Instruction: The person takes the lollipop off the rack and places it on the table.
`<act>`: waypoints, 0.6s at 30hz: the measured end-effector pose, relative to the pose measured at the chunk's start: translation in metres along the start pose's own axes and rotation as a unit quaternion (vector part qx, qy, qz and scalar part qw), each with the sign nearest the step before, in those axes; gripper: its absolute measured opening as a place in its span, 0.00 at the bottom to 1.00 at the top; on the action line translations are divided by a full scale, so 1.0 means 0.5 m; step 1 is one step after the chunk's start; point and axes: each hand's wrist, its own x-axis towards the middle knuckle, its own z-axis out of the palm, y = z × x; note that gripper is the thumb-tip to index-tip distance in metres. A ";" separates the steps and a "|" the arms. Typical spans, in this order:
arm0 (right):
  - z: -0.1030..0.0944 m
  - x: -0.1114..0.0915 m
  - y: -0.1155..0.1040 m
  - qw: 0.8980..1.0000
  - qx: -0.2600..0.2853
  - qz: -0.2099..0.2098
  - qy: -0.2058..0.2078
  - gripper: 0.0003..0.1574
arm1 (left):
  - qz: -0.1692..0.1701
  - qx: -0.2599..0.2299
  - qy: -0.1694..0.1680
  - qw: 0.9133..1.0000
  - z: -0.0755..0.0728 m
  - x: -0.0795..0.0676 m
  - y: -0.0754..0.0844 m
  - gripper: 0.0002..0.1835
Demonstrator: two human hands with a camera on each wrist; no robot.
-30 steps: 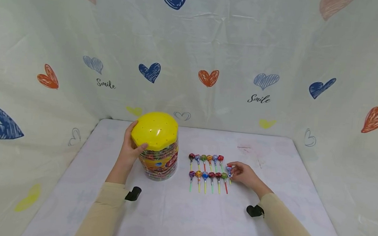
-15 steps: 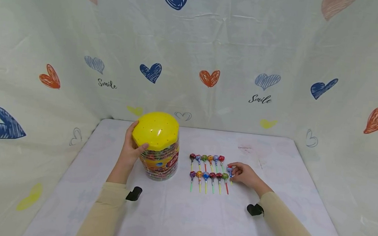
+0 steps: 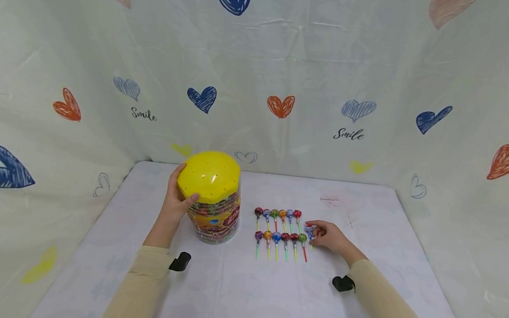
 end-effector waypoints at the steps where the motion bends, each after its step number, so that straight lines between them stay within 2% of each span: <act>1: 0.000 0.000 -0.001 1.000 -0.002 -0.001 0.002 0.37 | -0.001 0.000 0.000 1.000 -0.001 0.001 0.000 0.40; 8: -0.007 -0.017 -0.018 1.000 -0.014 -0.005 0.013 0.38 | -0.007 0.018 -0.009 1.000 -0.013 0.003 0.004 0.41; 13: -0.023 -0.040 -0.044 0.999 -0.018 -0.014 0.022 0.37 | -0.022 0.087 -0.002 0.996 -0.024 -0.001 0.016 0.48; 16: -0.034 -0.051 -0.058 0.999 -0.025 -0.039 0.024 0.37 | -0.022 0.134 0.001 0.991 -0.035 -0.005 0.027 0.52; 18: -0.043 -0.059 -0.069 0.998 -0.026 -0.054 0.030 0.36 | -0.019 0.180 0.000 0.984 -0.045 -0.008 0.036 0.54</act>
